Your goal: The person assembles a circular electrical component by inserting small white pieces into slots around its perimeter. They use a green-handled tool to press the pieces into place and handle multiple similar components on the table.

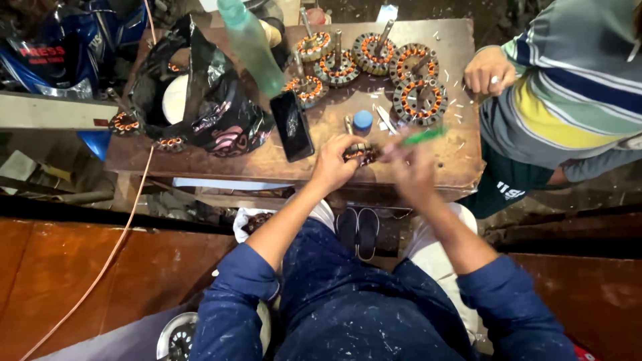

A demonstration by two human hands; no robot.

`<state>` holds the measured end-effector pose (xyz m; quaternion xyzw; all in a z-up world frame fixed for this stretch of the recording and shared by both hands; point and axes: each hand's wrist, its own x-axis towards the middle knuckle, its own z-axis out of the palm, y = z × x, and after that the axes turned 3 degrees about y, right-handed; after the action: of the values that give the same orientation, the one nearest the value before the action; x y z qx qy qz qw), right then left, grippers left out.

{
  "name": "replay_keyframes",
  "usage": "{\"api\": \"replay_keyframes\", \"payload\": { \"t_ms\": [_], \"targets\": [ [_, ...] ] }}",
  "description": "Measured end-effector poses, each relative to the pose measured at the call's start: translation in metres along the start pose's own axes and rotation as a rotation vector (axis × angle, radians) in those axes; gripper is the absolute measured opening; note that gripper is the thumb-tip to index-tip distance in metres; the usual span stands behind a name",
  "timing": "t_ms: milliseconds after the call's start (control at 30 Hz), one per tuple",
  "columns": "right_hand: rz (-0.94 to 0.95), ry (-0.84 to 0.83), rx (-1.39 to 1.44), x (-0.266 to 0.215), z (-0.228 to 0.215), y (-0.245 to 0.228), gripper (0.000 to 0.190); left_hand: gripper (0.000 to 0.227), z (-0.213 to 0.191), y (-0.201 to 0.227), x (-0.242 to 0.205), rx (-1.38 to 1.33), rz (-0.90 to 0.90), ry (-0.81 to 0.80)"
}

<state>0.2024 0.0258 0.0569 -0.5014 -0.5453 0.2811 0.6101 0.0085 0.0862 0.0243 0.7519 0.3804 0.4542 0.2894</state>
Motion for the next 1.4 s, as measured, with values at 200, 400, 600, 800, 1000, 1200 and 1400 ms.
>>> {"api": "replay_keyframes", "payload": {
  "t_ms": [200, 400, 600, 800, 1000, 1200, 1400],
  "targets": [
    [-0.023, -0.366, -0.864, 0.040, -0.053, 0.048, 0.020, 0.036, -0.007, -0.003, -0.001, -0.016, -0.003, -0.054],
    [-0.200, -0.269, -0.897, 0.012, -0.038, 0.079, 0.023, 0.036, -0.011, 0.000, -0.005, 0.000, -0.060, -0.048],
    [-0.076, -0.387, -0.855, 0.030, -0.010, 0.079, 0.026, 0.035, -0.015, 0.004, -0.002, -0.030, -0.068, -0.075],
    [0.099, -0.459, -0.739, 0.048, -0.008, 0.086, 0.020, 0.036, -0.018, 0.003, -0.007, -0.041, -0.089, -0.059],
    [0.352, -0.213, -0.292, 0.030, -0.022, 0.057, 0.014, 0.036, -0.019, 0.004, -0.007, -0.061, -0.079, -0.093],
    [-0.424, -0.065, -0.425, -0.018, -0.005, 0.021, 0.016, 0.036, -0.027, 0.009, -0.004, -0.045, -0.014, -0.128],
    [-0.652, -0.144, -0.449, -0.005, 0.006, 0.007, 0.018, 0.033, -0.031, 0.015, 0.000, -0.119, -0.097, -0.175]
  ]
}}
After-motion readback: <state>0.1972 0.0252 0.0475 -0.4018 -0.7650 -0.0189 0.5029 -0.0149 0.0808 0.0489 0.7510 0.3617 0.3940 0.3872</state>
